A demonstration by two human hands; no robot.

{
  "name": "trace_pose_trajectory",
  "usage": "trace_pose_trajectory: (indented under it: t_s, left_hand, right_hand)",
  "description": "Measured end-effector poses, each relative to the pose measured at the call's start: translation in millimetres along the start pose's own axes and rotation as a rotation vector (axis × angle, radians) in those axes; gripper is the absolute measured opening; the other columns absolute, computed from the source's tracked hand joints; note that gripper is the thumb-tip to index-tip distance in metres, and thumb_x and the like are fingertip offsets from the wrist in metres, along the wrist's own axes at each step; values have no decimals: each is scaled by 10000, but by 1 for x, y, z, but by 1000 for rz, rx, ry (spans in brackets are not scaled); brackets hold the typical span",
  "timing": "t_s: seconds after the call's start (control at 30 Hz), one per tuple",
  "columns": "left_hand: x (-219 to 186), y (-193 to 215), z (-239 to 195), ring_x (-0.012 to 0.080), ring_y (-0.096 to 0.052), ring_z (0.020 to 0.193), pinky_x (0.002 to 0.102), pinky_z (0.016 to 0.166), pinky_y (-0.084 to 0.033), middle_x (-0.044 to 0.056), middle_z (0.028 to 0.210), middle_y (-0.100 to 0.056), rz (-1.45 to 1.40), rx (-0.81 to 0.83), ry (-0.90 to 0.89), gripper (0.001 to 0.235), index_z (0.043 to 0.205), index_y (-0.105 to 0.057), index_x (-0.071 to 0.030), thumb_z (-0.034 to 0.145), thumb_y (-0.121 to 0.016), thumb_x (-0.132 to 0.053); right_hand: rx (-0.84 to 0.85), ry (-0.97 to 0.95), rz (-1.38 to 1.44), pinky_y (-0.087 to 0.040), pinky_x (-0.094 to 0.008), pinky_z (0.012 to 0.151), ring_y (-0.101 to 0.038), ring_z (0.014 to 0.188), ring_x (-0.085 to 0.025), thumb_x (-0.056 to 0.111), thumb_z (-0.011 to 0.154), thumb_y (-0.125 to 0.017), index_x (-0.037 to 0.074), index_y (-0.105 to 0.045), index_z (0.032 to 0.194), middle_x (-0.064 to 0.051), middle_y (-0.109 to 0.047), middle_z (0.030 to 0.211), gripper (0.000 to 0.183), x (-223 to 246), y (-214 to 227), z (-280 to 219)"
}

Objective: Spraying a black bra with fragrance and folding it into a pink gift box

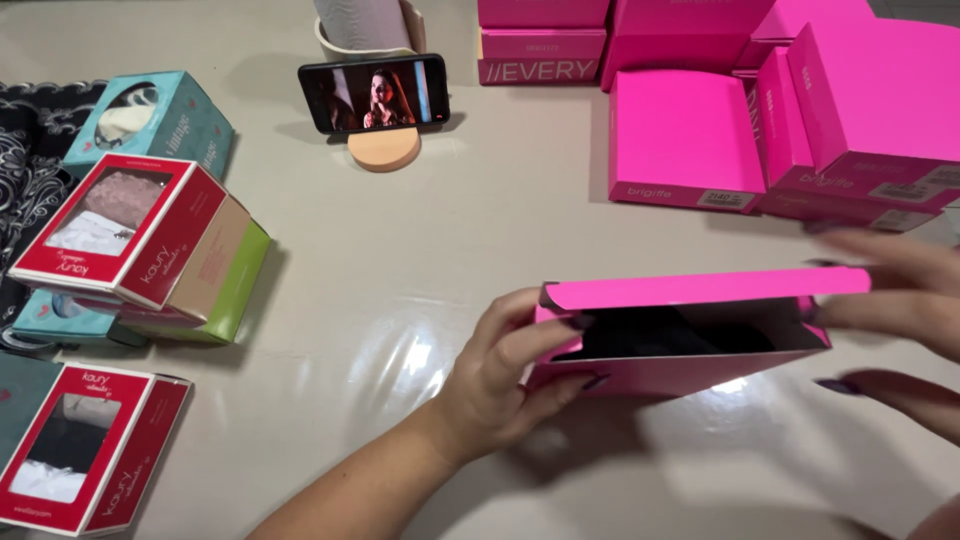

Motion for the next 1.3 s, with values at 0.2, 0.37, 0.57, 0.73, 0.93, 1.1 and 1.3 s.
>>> trace_pose_trajectory:
  t_s: [0.2,0.37,0.57,0.73,0.93,1.1,1.3]
  left_hand:
    - [3,5,7,306,-570,1132,372,1008,-510,194,1235,-485,46,-78,12,441,1261,-438,-94,909,-703,-110]
    - [-1,2,7,316,-555,1177,382,1034,-499,198,1256,-477,35,-32,18,383,1235,-460,-92,920,-678,-82]
    - [-4,2,11,414,-552,1241,457,1067,-494,263,1304,-463,-14,-18,10,358,1223,-416,-59,934,-625,-83]
    - [-2,-2,9,474,-496,1303,495,1081,-478,313,1355,-433,-82,18,4,340,1220,-386,-69,952,-595,-79]
    - [4,-3,6,512,-393,1341,504,1091,-432,440,1355,-359,-281,-65,65,490,1166,-295,-75,871,-685,-41]
    - [-13,5,13,520,-302,1409,625,1108,-502,409,1421,-285,-283,-95,-117,667,1401,-215,-98,925,-676,-18]
    - [-18,11,10,365,-547,1290,471,1061,-559,201,1408,-393,121,-63,-166,253,1282,-514,-91,1032,-552,-82]
  right_hand:
    - [-78,17,302,-537,-260,951,-717,1041,-166,118,728,-675,100,-624,1100,-68,-704,1124,375,2,-8,23]
    - [-281,-31,429,-538,-312,950,-667,1089,-263,105,729,-665,77,-657,948,-175,-640,1132,221,-2,-28,-3]
    - [-579,-11,596,-599,-525,1098,-656,1131,-410,144,831,-599,62,-441,1053,-127,-559,1067,284,5,-41,-25]
    - [-603,-38,550,-621,-460,1029,-675,1072,-378,111,881,-562,8,-470,1141,-180,-547,1086,294,11,-33,-19]
    - [-578,-8,364,-592,-426,958,-676,975,-351,12,875,-543,-50,-583,958,-199,-605,986,111,29,-22,-11]
    - [-537,2,366,-586,-384,940,-675,990,-337,0,826,-601,-3,-599,937,-141,-627,980,112,32,-22,-11]
    - [-539,75,339,-583,-380,915,-666,974,-336,80,842,-565,7,-604,956,-158,-629,997,141,36,-23,-10]
Point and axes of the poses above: each hand's wrist, its own z-axis towards the middle knuckle, its own y-axis out of the back of the hand, x = y × z, the point moved 7 cm from there along z, towards the middle knuckle
